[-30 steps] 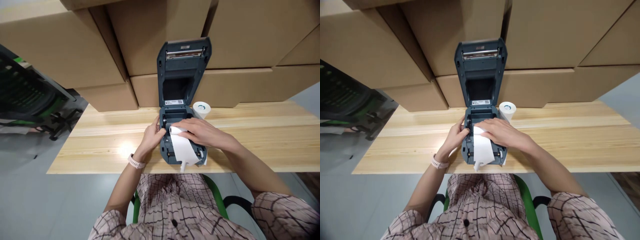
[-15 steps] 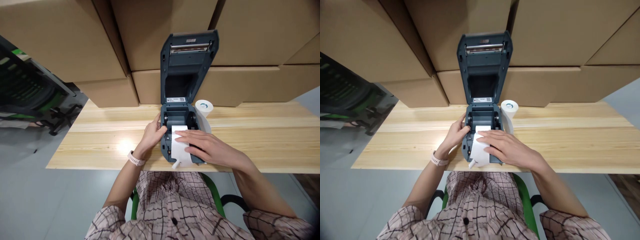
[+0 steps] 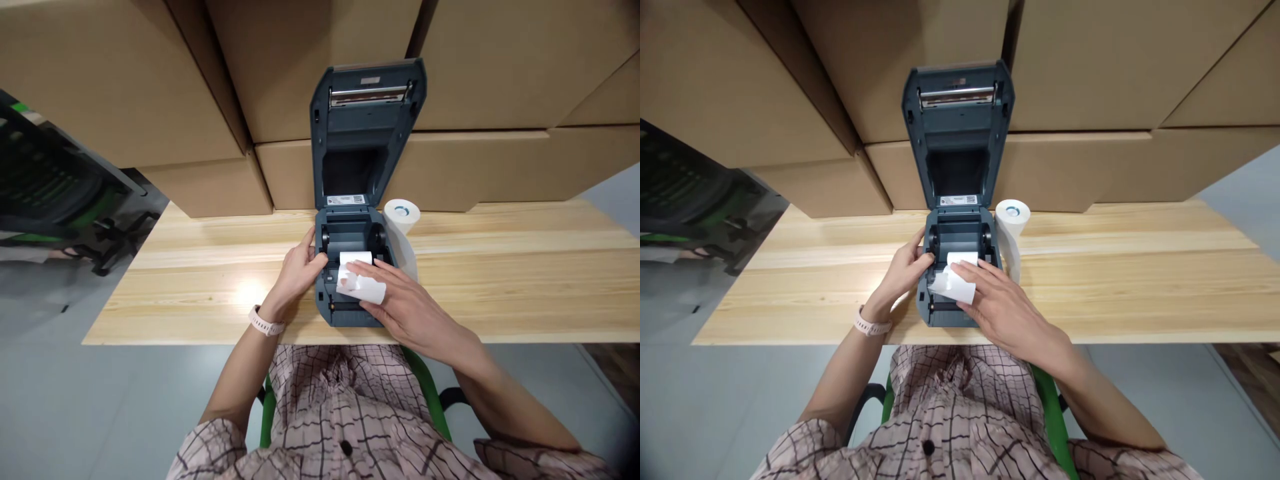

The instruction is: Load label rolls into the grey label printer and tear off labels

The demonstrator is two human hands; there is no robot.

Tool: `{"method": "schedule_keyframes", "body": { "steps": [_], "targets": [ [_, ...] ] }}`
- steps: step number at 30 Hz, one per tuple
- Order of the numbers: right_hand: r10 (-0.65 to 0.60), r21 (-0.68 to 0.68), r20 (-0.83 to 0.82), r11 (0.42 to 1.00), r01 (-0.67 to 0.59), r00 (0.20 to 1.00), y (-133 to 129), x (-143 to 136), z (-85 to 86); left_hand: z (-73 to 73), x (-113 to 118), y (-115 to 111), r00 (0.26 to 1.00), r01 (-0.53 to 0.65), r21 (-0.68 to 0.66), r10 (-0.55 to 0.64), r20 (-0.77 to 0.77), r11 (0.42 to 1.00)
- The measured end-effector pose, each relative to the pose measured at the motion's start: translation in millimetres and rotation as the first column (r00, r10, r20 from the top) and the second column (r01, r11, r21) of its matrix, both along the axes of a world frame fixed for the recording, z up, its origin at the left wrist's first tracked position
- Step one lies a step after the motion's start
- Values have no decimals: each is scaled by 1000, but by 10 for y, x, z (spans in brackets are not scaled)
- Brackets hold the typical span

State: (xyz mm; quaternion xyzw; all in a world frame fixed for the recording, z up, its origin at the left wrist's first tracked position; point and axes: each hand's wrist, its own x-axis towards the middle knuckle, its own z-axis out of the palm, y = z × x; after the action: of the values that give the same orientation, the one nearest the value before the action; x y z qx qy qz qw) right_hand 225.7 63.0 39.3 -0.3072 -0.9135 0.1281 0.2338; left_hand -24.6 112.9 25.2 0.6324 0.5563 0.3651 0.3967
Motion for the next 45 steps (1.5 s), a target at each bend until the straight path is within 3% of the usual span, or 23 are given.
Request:
{"method": "schedule_keyframes", "body": {
  "steps": [4,9,18,30,34,36,37,39,41,43,45],
  "targets": [
    [73,38,-122,997,-69,990,-6,43,-56,-33,-15,8,1000,9,-10,-9,21,1000],
    [162,5,-154,987,-163,975,-3,118,5,-22,-13,6,999,9,-33,-7,41,999],
    [89,-21,-87,996,-91,992,-151,76,38,-29,-18,5,998,16,-18,-15,55,1000],
    [93,-1,-79,996,-94,993,-164,54,25,-57,-26,6,997,27,2,-27,71,1000],
    [99,-57,-123,993,-107,987,-197,68,-8,-48,-42,-6,998,-45,51,48,-43,998],
    [126,-94,-115,986,-137,985,-232,153,57,-11,-14,-96,974,-114,253,159,-164,961],
    [164,-114,-96,978,-175,982,-240,220,125,10,16,-169,958,-90,381,184,-218,920],
    [251,-155,-55,954,-257,966,-199,383,322,40,105,-365,936,114,561,100,-338,820],
    [260,-158,-91,949,-272,961,-20,521,566,36,206,-595,876,369,570,-70,-477,734],
    [93,-46,-281,993,-110,955,355,557,800,0,284,-813,815,476,560,-102,-570,678],
    [-121,99,-562,972,211,818,910,465,989,-46,320,-985,793,490,562,-74,-604,666]
  ]
}}
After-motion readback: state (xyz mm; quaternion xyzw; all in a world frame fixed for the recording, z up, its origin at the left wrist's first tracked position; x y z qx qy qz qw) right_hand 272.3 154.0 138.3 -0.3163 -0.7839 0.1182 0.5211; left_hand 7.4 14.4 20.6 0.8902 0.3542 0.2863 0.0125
